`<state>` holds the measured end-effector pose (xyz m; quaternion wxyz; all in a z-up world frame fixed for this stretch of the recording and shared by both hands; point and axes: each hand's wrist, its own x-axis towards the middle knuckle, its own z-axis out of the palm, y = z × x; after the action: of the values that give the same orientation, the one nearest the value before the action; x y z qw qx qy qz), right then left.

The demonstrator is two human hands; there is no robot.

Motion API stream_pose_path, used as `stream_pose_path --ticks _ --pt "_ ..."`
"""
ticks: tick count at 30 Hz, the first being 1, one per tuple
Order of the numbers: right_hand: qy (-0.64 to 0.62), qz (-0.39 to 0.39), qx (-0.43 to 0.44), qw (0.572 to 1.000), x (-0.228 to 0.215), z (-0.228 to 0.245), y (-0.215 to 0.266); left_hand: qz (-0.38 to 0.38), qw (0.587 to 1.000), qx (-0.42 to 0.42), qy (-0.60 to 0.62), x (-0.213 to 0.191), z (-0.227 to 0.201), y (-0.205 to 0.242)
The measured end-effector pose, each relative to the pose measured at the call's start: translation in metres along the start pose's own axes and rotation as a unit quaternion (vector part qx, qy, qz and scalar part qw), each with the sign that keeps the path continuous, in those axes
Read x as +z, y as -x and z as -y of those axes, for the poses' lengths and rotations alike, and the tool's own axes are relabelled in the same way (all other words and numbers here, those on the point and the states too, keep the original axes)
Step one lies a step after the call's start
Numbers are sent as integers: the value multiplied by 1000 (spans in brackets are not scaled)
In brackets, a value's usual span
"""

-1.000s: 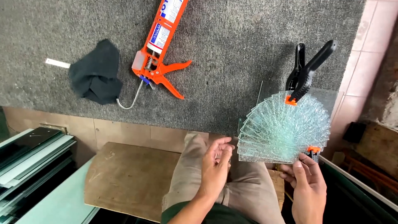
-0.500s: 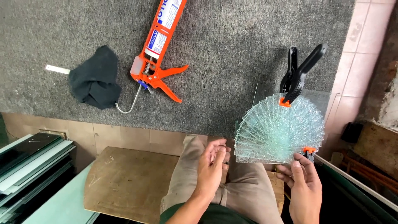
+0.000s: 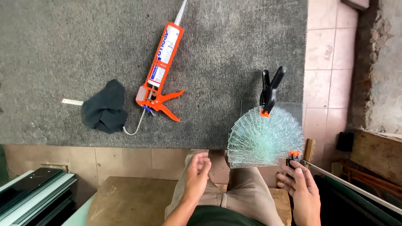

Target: Assembling glass shards into a decorative fan shape using clamps and a caulking gun to apply adhesive.

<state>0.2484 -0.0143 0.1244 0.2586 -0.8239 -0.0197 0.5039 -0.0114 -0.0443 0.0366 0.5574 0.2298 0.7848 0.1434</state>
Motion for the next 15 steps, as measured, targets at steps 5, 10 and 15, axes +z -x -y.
stream_pose_path --ticks 5,10,15 --pt "-12 -16 -15 1000 -29 -14 -3 -31 919 261 -293 -12 39 -50" --pt "-32 -23 -55 998 -60 -28 -6 22 852 220 -475 -22 27 -61" --pt "-77 -17 -79 994 -74 -40 -14 84 926 112 -352 -29 9 -59"
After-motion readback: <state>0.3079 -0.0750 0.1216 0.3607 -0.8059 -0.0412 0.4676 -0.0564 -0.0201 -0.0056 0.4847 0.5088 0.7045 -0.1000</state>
